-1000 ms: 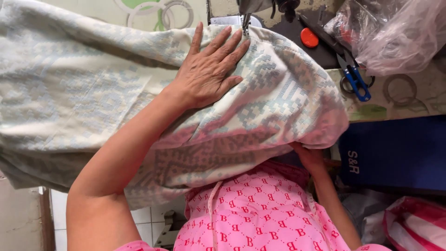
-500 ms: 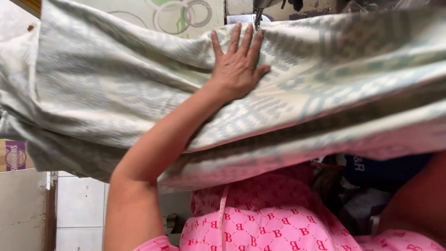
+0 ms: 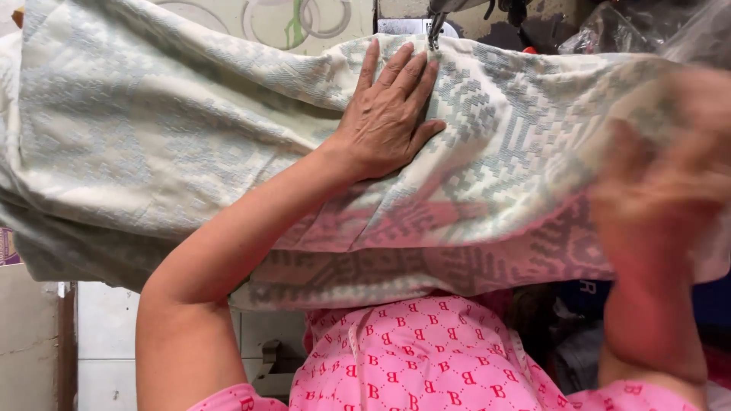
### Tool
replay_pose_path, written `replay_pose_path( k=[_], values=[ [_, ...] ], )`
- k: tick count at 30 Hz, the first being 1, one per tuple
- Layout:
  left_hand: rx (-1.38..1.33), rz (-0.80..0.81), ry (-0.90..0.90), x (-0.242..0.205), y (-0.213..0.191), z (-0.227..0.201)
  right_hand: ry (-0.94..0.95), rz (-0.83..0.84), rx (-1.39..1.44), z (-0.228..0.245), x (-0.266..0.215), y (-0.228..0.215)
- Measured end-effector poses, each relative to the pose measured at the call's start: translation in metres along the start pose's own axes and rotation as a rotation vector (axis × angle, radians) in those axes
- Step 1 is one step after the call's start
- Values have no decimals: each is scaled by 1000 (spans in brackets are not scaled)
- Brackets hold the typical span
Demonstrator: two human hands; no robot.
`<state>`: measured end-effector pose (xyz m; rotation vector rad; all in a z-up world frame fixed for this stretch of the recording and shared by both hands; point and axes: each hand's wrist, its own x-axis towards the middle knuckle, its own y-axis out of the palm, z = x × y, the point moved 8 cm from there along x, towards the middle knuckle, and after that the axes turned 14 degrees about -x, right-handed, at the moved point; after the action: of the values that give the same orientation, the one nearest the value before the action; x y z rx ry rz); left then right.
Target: Sewing the edge of a curtain using a sewing machine to create a finished hem.
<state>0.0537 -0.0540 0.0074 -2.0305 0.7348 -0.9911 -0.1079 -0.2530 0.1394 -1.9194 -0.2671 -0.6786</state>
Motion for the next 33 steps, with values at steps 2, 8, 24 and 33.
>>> replay_pose_path(
  k=[2, 8, 24, 33],
  values=[
    [2, 12, 3, 2, 0, 0, -385, 151, 601, 83, 39, 5],
    [8, -31, 27, 3, -2, 3, -734, 14, 549, 153, 55, 91],
    [12, 27, 32, 8, -15, 9, -787, 87, 420, 149, 62, 109],
    [1, 16, 36, 9, -16, 10, -795, 99, 373, 152, 62, 109]
  ],
)
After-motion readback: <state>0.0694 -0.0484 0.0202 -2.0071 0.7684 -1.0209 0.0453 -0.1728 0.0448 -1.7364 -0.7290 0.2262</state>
